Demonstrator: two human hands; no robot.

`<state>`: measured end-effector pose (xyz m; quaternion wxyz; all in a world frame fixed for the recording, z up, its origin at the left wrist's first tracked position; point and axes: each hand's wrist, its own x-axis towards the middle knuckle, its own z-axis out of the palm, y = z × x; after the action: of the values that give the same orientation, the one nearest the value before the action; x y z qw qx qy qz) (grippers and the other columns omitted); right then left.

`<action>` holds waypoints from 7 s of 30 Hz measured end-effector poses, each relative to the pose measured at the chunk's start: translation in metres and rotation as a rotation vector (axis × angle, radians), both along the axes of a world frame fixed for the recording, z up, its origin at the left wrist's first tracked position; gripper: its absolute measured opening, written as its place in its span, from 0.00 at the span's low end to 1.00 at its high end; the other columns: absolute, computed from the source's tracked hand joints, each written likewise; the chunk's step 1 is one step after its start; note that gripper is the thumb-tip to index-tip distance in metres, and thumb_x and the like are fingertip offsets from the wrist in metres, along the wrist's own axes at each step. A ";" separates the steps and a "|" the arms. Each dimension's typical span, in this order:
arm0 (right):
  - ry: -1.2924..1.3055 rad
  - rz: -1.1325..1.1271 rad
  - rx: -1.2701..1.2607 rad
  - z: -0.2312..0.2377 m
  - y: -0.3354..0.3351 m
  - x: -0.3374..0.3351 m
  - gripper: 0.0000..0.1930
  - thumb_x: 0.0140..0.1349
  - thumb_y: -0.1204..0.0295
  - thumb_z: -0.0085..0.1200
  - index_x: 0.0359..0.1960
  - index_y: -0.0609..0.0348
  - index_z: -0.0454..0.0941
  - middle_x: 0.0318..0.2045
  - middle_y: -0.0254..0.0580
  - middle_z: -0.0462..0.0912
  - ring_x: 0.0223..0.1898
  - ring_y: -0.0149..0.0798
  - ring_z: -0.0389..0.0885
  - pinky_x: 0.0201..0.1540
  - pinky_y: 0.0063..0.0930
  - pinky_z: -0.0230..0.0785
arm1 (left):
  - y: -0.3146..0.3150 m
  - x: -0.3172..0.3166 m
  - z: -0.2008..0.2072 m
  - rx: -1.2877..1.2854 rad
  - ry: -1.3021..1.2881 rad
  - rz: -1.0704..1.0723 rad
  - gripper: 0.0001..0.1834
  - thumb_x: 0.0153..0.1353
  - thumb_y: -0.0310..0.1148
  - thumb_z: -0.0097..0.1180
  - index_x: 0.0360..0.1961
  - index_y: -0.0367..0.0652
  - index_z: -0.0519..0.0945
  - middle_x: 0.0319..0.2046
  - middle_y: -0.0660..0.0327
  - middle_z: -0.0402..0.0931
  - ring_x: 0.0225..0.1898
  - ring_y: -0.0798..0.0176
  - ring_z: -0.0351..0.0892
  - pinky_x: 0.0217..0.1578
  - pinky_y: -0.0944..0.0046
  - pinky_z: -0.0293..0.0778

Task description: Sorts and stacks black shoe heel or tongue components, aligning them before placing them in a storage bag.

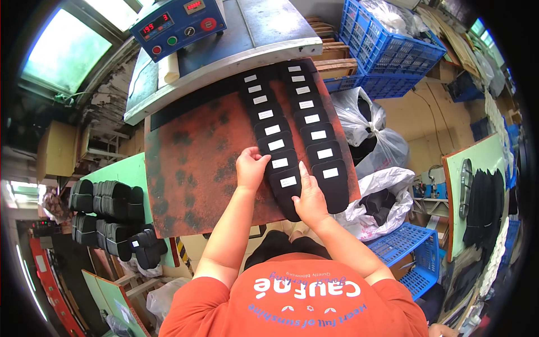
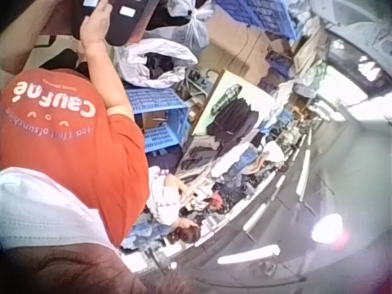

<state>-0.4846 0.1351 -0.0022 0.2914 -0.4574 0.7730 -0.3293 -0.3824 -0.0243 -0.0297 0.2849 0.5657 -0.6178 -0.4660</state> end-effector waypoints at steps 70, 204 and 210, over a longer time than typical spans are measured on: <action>-0.531 -0.221 -0.291 -0.005 0.035 -0.001 0.17 0.58 0.79 0.50 0.50 0.69 0.69 0.41 0.48 0.79 0.45 0.35 0.77 0.49 0.25 0.66 | 0.054 0.024 0.028 0.342 0.193 -0.479 0.13 0.54 0.26 0.60 0.40 0.36 0.75 0.30 0.64 0.76 0.29 0.75 0.73 0.30 0.74 0.70; -1.684 -0.419 -0.528 -0.024 -0.126 0.102 0.29 0.56 0.72 0.58 0.59 0.53 0.60 0.54 0.37 0.68 0.55 0.37 0.67 0.59 0.34 0.61 | -0.123 0.126 0.053 0.165 0.265 -0.485 0.11 0.52 0.22 0.61 0.38 0.33 0.78 0.29 0.64 0.78 0.30 0.74 0.76 0.32 0.73 0.74; -1.656 -0.509 -0.493 -0.022 -0.124 0.103 0.28 0.57 0.75 0.56 0.59 0.54 0.60 0.52 0.38 0.70 0.54 0.38 0.69 0.58 0.35 0.63 | -0.135 0.117 0.045 0.284 0.367 -0.152 0.11 0.51 0.22 0.60 0.37 0.32 0.77 0.27 0.61 0.77 0.23 0.72 0.75 0.24 0.73 0.73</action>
<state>-0.3818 0.0109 -0.0240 0.5668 0.0618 0.3010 -0.7644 -0.2653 -0.1591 0.0157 0.2741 0.4580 -0.5246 -0.6633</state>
